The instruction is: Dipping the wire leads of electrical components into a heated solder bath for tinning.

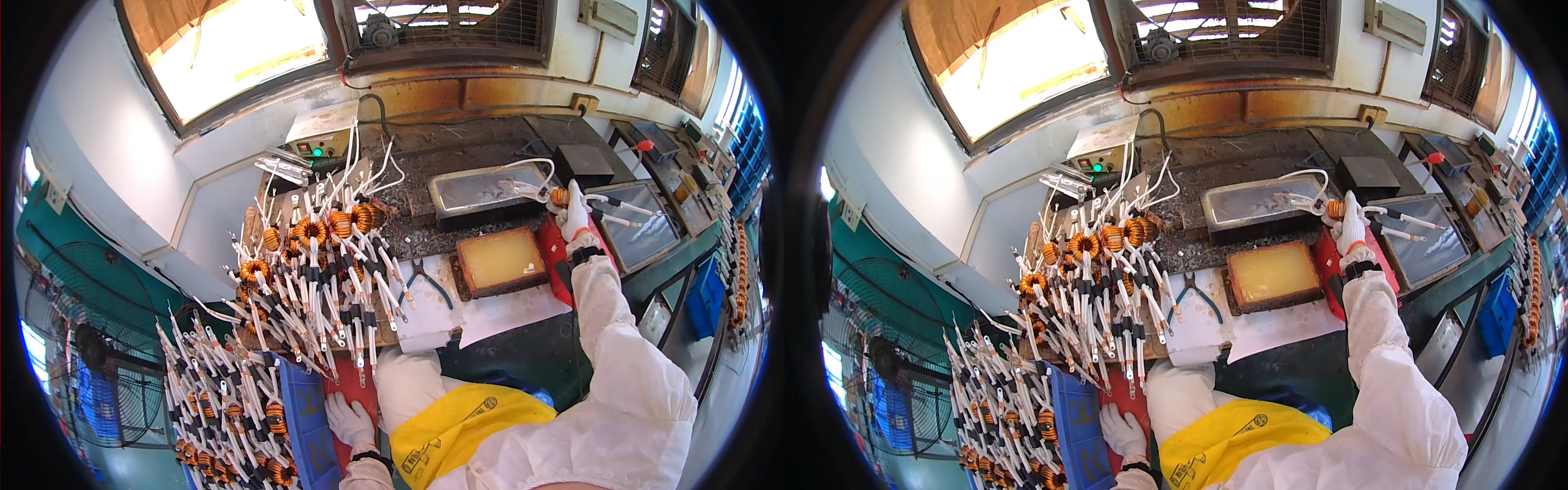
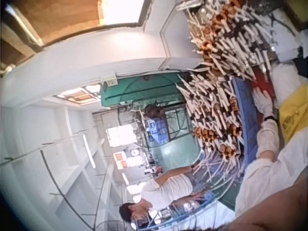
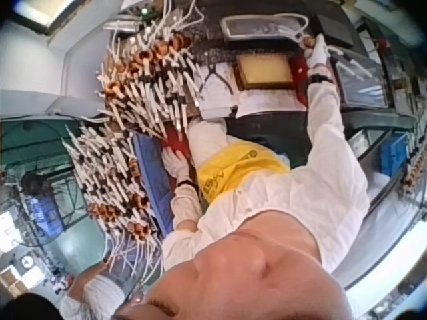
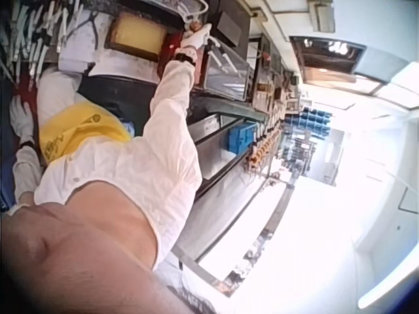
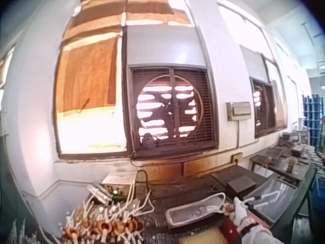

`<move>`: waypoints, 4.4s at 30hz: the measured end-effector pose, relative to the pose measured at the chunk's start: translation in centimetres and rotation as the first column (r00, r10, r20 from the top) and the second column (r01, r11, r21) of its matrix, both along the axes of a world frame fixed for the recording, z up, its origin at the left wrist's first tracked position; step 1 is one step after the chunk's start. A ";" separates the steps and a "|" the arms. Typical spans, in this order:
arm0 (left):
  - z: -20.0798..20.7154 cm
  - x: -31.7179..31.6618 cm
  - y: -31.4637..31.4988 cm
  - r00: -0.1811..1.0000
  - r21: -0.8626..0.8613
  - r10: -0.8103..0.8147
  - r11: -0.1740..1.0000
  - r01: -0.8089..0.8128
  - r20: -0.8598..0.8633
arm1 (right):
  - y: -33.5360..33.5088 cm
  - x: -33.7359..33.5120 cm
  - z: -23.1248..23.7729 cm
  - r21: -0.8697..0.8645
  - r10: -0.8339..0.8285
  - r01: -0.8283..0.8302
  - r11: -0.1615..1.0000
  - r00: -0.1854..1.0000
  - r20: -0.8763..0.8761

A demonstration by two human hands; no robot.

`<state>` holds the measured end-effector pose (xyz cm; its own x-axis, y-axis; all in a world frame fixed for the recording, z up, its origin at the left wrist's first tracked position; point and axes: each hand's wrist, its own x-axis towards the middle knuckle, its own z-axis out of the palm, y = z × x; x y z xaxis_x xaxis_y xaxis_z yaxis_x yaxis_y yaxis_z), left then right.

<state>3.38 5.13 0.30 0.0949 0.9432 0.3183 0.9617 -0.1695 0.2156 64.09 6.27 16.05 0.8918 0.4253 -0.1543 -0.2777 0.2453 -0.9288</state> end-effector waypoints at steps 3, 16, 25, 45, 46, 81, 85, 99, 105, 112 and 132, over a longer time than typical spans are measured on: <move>-0.1 -0.2 -0.1 1.000 0.013 -0.001 1.000 0.001 -0.009 | 0.2 -0.3 0.2 -0.005 -0.010 0.010 1.000 1.000 0.002; 0.3 0.0 0.1 1.000 0.007 0.001 1.000 -0.002 0.030 | -0.2 1.0 -0.7 0.023 0.067 -0.067 0.997 0.998 0.022; 0.5 -0.2 0.0 0.999 0.030 0.003 1.000 -0.005 0.054 | -0.2 1.2 -0.5 0.017 0.106 -0.106 0.994 0.994 0.004; 0.2 0.1 0.0 0.999 0.003 0.000 1.000 0.000 0.032 | 0.0 -0.4 0.5 0.009 0.055 -0.055 0.998 0.998 -0.006; 0.2 0.1 0.0 0.999 -0.006 0.002 1.000 -0.002 0.035 | -0.1 -0.4 0.5 0.008 0.050 -0.050 0.999 0.999 -0.007; -0.3 -0.1 0.1 1.000 0.021 0.004 1.000 -0.005 0.023 | 0.0 0.2 0.1 0.023 0.020 -0.019 1.000 0.998 -0.052; -0.1 -0.1 0.0 1.000 0.028 0.002 1.000 -0.003 0.030 | 0.3 -0.4 0.5 0.028 0.020 -0.019 0.999 0.999 -0.045; 0.0 -0.2 -0.1 1.000 0.026 0.015 1.000 -0.015 0.016 | 0.0 0.5 -0.1 0.016 0.091 -0.090 0.996 0.995 -0.048; 0.1 -0.1 -0.1 1.000 0.020 0.011 1.000 -0.011 0.024 | 0.3 -0.1 0.1 -0.003 0.040 -0.040 0.999 0.999 -0.027; -0.1 -0.3 -0.3 0.999 -0.006 0.012 1.000 -0.012 0.029 | 0.5 -0.8 0.3 0.034 0.016 -0.016 0.999 1.000 -0.014; -0.2 -0.3 -0.2 1.000 0.046 0.003 0.999 -0.004 0.003 | 0.2 0.2 -0.3 0.026 0.044 -0.044 0.999 0.998 -0.033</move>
